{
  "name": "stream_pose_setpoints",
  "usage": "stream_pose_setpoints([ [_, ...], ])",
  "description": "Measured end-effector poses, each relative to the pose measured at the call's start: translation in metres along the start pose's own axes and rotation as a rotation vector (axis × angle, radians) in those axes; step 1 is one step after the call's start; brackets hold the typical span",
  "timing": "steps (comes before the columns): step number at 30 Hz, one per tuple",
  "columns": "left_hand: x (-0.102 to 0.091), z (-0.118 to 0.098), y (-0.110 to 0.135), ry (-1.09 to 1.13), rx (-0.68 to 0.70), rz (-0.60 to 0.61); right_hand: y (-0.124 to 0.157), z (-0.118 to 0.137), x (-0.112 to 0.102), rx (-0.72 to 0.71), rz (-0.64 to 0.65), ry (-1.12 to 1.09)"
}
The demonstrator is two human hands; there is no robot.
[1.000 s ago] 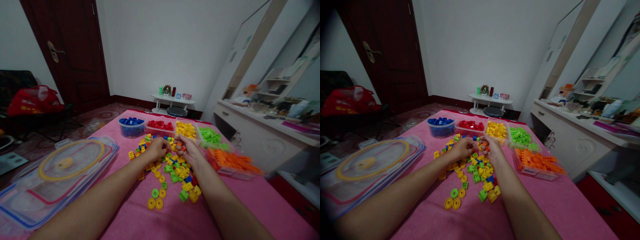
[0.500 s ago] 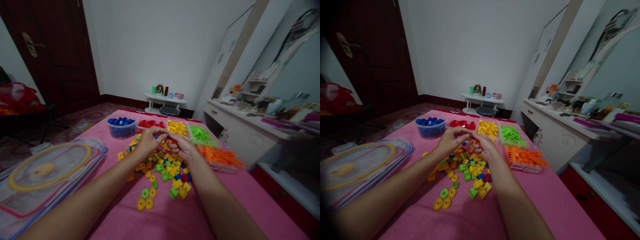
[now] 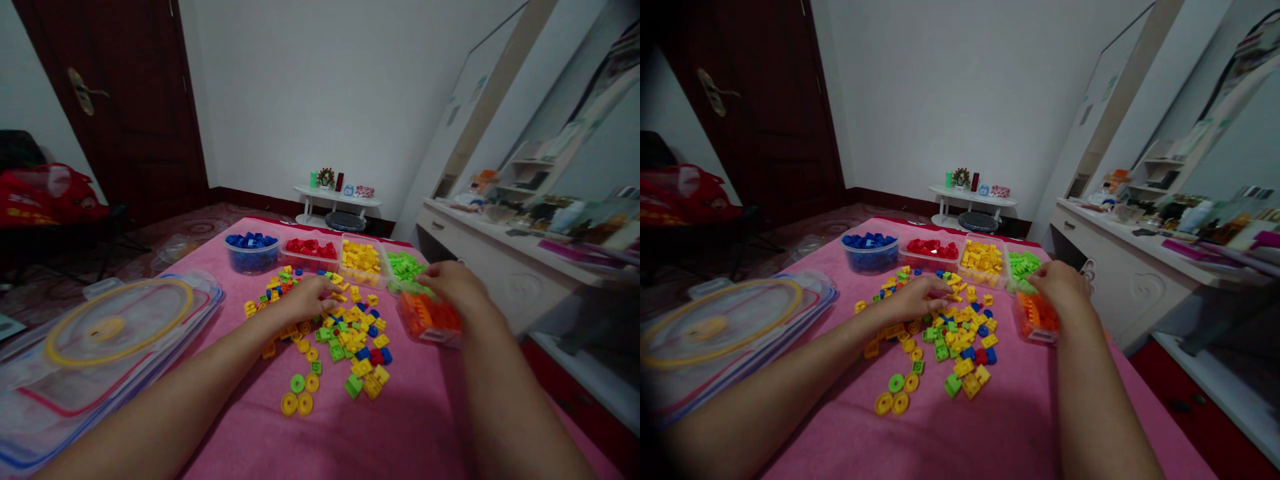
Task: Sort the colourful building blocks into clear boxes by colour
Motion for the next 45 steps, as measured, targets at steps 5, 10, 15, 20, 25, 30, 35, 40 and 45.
stream_pose_setpoints([
  [5, -0.002, 0.009, 0.0, -0.049, -0.014, 0.04, 0.021, 0.081, 0.027, -0.313, 0.297, -0.21],
  [10, -0.012, 0.022, 0.002, -0.049, -0.102, 0.095, 0.057, 0.128, 0.076, -0.509, 0.633, -0.239],
  [15, -0.011, 0.023, 0.004, -0.144, -0.061, 0.133, 0.059, 0.131, 0.078, -0.485, 0.51, -0.001],
  [20, -0.015, 0.018, 0.007, -0.103, -0.124, 0.197, 0.05, 0.127, 0.074, -0.417, 0.377, 0.012],
  [25, -0.021, 0.01, 0.007, -0.08, -0.118, 0.115, 0.053, 0.132, 0.086, -0.443, 0.388, 0.011],
  [30, -0.006, 0.0, 0.005, -0.23, -0.003, 0.063, 0.054, 0.136, 0.088, -0.45, 0.384, -0.085],
  [35, -0.01, 0.006, 0.001, -0.205, -0.121, -0.053, 0.051, 0.14, 0.083, -0.457, 0.318, -0.223],
  [40, -0.025, 0.017, -0.005, 0.091, -0.118, -0.26, 0.051, 0.144, 0.081, -0.487, 0.278, -0.405],
  [45, -0.022, 0.028, -0.005, 0.128, -0.136, -0.258, 0.06, 0.151, 0.097, -0.573, 0.352, -0.291],
])
Point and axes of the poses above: each hand's wrist, its own y-axis away from the middle knuckle, its own x-axis out of the palm, z = x × y, the point moved 5 cm from there along -y, towards the middle knuckle, and after that the axes turned 3 degrees about z, right-handed, at the moved point
